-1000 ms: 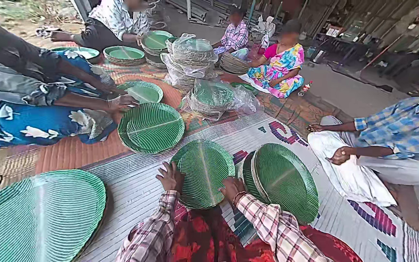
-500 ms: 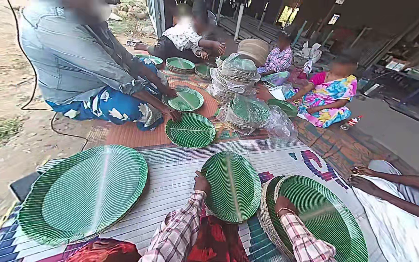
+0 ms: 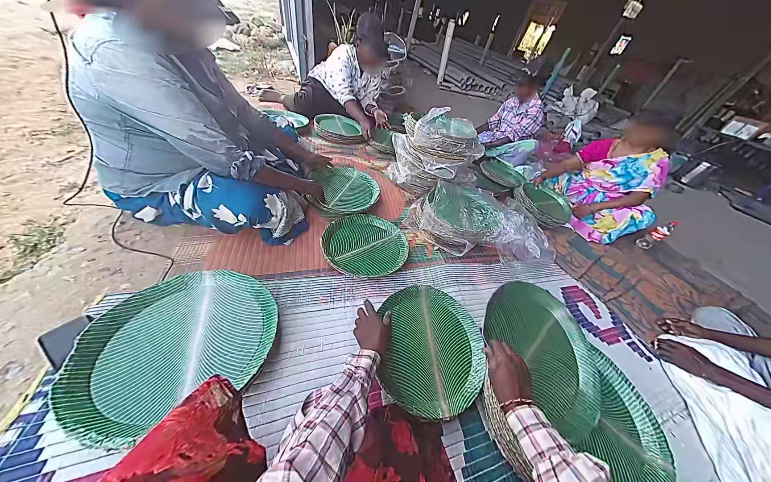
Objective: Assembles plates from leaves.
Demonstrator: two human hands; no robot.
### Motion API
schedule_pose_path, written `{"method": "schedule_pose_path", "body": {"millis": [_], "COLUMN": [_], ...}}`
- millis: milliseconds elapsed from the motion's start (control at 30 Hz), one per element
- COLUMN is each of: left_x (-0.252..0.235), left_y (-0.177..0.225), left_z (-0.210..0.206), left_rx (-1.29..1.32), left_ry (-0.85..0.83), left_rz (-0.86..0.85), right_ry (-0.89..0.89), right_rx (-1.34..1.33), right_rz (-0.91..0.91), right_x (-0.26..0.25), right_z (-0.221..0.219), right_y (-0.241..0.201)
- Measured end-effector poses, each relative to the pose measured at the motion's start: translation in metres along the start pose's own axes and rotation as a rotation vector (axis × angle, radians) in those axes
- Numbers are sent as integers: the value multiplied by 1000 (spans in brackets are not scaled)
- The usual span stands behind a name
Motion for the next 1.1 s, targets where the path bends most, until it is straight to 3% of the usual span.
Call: {"method": "schedule_pose_path", "body": {"millis": [100,167,233,300,367,533,600,767,967,1100], "left_x": [1,9,19,33,47,62,62,61,56,56], "left_y": [27,42,49,43,23,21,24,23,20,21], "left_z": [15,14,-2,-26,-47,-55,-51,-52,-55,-55], "left_rx": [277,308,82,-323,-540,-785,-810,-805,-775,-756], "left_ry": [251,316,176,-202,-357,-401,-411,-392,-397,-399], "left_rz": [-237,-377,-452,-404,-365,-326,-329,-327,-317,-313], "right_ry": [2,-162,-468,-630,-612,-193,-148,-381,-481,-440], "right_rx": [-45,-12,103,186,213,120,88,122,176,193], "right_rz": [258,323,257,144,77,-179,-330,-556,-605,-598], "right_x": [18,30,39,42,36,4,-3,6,9,6], "right_z": [-35,-63,-89,-103,-92,-5,8,-11,-13,-12], "right_y": [-42,-61,-66,-56,-43,-1,21,53,55,60]}}
Point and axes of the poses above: each hand's wrist, its own x-axis away from the middle knuckle, its own z-axis out of the back of the hand, y = z × x, the point moved 6 cm from there along -x, towards the middle knuckle, and after that the axes turned 4 degrees about -x, right-handed, at the moved point
